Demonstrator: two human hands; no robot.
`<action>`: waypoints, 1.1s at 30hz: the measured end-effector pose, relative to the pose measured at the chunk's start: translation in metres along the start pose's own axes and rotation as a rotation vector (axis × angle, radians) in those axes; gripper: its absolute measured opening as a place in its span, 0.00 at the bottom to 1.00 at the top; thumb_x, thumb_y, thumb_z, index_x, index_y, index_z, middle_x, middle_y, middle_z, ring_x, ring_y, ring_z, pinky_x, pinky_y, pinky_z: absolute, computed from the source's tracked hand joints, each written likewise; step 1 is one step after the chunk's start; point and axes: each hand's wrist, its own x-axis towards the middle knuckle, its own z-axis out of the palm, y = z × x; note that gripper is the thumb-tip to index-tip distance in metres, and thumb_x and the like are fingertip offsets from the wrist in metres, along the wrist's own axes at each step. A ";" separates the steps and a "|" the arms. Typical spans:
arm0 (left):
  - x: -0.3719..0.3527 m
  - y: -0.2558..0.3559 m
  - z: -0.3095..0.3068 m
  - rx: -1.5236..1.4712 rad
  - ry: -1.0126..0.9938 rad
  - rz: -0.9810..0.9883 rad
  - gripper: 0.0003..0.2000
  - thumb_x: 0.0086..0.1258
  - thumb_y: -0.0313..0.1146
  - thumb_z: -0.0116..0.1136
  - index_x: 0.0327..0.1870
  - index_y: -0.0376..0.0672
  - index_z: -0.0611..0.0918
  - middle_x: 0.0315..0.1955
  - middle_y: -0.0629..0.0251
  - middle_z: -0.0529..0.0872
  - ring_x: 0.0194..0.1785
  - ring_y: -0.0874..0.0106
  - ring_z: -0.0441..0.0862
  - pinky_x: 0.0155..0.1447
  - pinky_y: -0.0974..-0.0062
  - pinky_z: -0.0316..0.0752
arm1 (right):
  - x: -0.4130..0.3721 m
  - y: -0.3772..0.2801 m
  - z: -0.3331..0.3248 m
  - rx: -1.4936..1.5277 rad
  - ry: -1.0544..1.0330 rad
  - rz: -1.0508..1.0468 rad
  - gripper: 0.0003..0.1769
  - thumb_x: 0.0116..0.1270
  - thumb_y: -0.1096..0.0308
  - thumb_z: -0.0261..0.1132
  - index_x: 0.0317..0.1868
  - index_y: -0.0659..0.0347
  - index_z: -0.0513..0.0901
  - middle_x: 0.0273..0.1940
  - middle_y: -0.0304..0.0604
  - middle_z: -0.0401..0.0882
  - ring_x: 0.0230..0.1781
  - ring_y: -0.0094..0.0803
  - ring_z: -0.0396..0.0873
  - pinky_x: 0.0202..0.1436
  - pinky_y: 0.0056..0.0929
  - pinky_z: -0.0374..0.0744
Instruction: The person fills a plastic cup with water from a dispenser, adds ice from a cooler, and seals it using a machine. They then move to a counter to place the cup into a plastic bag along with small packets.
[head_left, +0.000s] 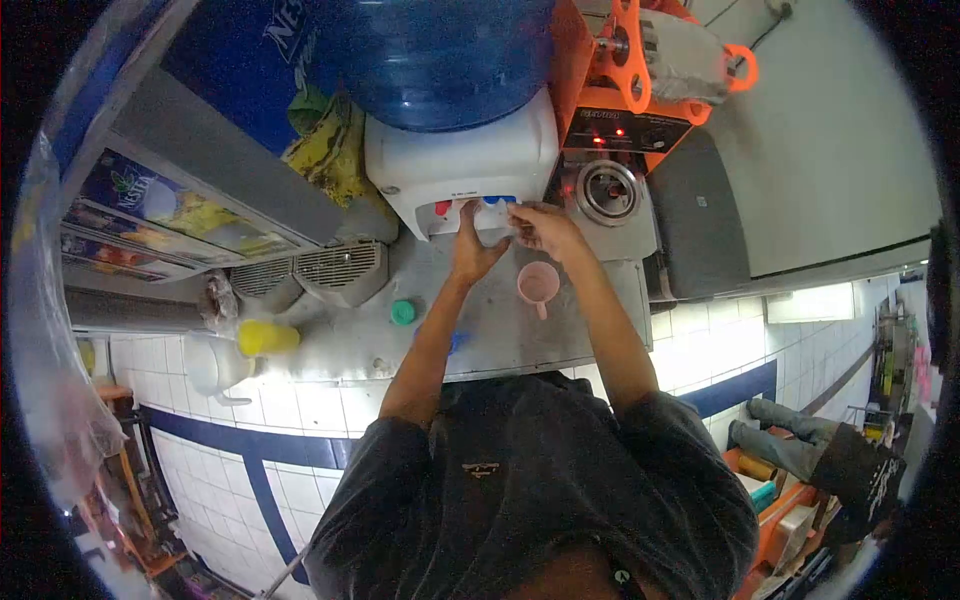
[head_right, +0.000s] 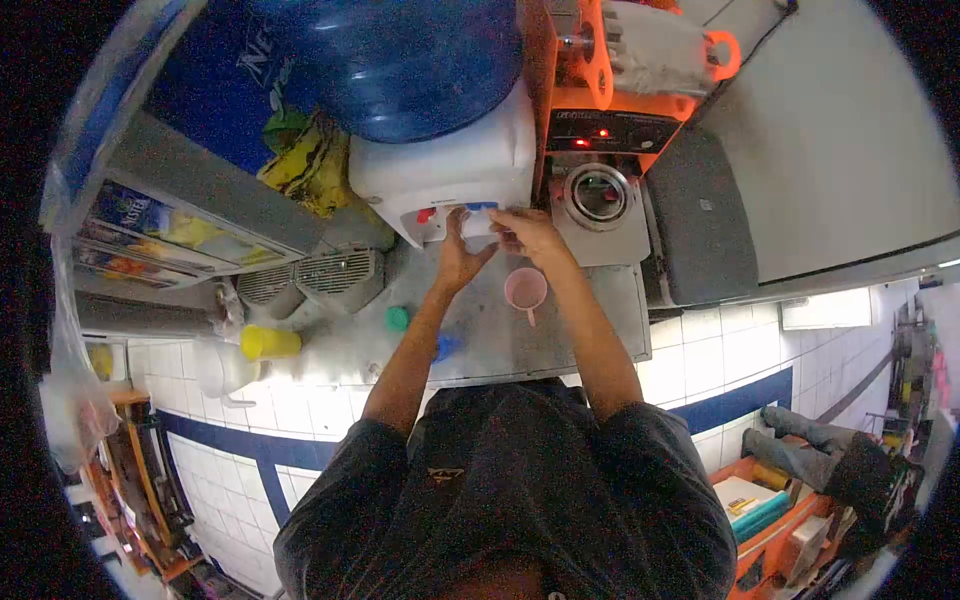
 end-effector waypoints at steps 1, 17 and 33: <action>-0.002 0.000 0.000 0.006 0.000 -0.010 0.47 0.51 0.32 0.78 0.70 0.36 0.59 0.63 0.47 0.73 0.68 0.53 0.72 0.70 0.61 0.68 | 0.001 0.005 0.001 0.033 -0.004 0.014 0.14 0.63 0.57 0.75 0.38 0.58 0.84 0.34 0.35 0.83 0.32 0.21 0.80 0.33 0.20 0.80; -0.001 -0.008 -0.006 -0.051 -0.104 -0.110 0.46 0.53 0.31 0.77 0.71 0.44 0.57 0.66 0.47 0.71 0.70 0.53 0.71 0.64 0.56 0.73 | 0.022 0.033 0.001 0.436 -0.133 0.084 0.11 0.65 0.59 0.74 0.41 0.55 0.84 0.33 0.31 0.82 0.32 0.20 0.81 0.41 0.27 0.87; 0.001 -0.004 -0.008 -0.025 -0.107 -0.097 0.48 0.51 0.33 0.78 0.70 0.36 0.57 0.63 0.43 0.73 0.68 0.49 0.72 0.69 0.59 0.71 | 0.011 0.023 0.012 -0.733 0.392 -0.365 0.32 0.49 0.41 0.80 0.29 0.66 0.82 0.25 0.41 0.81 0.25 0.31 0.82 0.32 0.32 0.81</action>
